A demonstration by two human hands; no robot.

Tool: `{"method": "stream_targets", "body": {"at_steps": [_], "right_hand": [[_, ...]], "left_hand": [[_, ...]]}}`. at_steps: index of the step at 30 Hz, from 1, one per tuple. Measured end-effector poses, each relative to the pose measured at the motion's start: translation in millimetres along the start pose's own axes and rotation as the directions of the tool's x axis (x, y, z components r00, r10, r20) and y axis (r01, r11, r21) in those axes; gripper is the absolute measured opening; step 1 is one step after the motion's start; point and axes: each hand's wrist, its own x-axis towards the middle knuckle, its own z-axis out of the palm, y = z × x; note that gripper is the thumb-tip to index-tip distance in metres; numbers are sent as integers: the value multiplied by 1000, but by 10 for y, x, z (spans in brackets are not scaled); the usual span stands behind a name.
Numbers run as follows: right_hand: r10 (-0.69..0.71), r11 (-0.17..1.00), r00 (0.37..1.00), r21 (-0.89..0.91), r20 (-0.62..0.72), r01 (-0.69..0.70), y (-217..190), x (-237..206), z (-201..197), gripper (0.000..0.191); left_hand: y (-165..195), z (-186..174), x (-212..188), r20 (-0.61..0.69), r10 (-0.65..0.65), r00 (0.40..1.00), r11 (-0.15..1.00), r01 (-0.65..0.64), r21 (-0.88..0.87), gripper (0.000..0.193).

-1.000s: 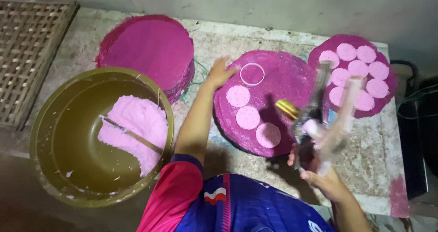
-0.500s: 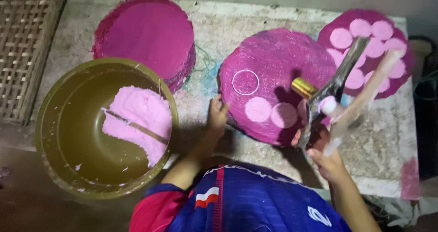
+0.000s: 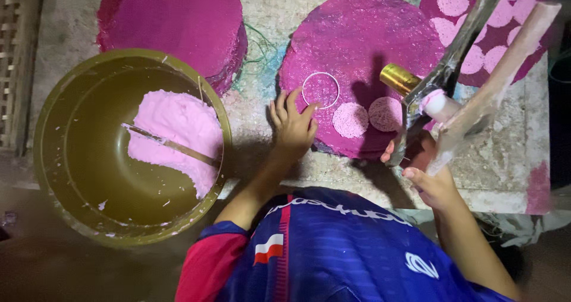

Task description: The person scoops pink foam paste from a large bowl into a handheld applicator gun, then extrudes round foam discs onto round magenta boards, placing each disc inside a ring guide and setting filled boards aside. The person repeats the filling and dispensing cycle across several boards.

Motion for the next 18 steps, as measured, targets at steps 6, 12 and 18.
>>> {"method": "stream_targets", "body": {"at_steps": [6,12,18], "right_hand": [[55,993,998,-102,-18,-57,-29,-39,-93,87],[282,905,811,139,512,-402,-39,231,-170,93],[794,607,502,-407,342,-682,-338,712,-238,89]], "left_hand": [[170,-81,-131,10,25,1000,993,-24,-113,44],[38,-297,618,332,112,937,-394,348,-851,83],[167,-264,1015,-156,337,929,-803,197,-563,77]]}}
